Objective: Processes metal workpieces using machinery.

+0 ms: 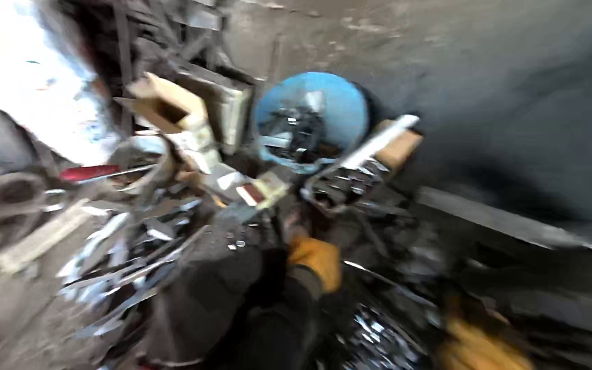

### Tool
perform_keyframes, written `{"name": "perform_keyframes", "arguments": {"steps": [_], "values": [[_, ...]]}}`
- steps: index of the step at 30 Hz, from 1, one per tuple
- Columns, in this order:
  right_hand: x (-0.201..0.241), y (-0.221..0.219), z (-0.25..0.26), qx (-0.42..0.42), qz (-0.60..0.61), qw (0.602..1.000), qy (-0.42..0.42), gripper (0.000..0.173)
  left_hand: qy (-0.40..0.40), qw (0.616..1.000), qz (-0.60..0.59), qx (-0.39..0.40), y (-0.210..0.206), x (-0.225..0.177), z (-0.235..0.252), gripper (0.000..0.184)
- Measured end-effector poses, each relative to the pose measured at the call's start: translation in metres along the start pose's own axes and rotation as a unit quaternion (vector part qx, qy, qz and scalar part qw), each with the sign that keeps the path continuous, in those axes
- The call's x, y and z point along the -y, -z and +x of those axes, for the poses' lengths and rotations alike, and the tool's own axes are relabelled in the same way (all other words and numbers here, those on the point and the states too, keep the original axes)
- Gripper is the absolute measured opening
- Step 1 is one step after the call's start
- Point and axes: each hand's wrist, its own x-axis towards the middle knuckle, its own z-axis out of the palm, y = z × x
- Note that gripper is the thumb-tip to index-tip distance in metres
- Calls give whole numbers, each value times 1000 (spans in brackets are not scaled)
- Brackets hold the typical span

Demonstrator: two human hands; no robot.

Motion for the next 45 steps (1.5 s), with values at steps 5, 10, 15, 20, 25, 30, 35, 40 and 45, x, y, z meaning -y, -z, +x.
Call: {"name": "perform_keyframes", "arguments": {"steps": [5,10,15,20,25,30,35,40,45], "values": [[-14,-26,0,-37,-6,999,-13,64,48,994,89,-34,-13,-15,-6,36],[-10,-30,3,-48,13,998,-27,73,61,992,107,-24,-13,-30,-19,36],[-10,-32,2,-60,16,998,-28,79,74,987,132,-58,-29,-20,-6,35],[-12,-32,4,-59,15,998,-23,83,72,985,149,-45,-22,-28,-9,37],[-11,-33,6,-53,11,998,-36,83,97,986,131,-26,-18,-38,-16,45],[-12,-27,-5,-84,45,995,-20,80,3,979,205,11,20,-32,4,48],[29,5,-95,-120,274,953,-45,53,-43,984,169,-35,45,-48,-25,45],[52,31,-85,77,683,716,-124,41,-116,982,-56,135,-37,-30,-54,53],[18,23,-81,110,584,790,-152,32,-289,928,226,-57,-72,-34,-81,53]]}}
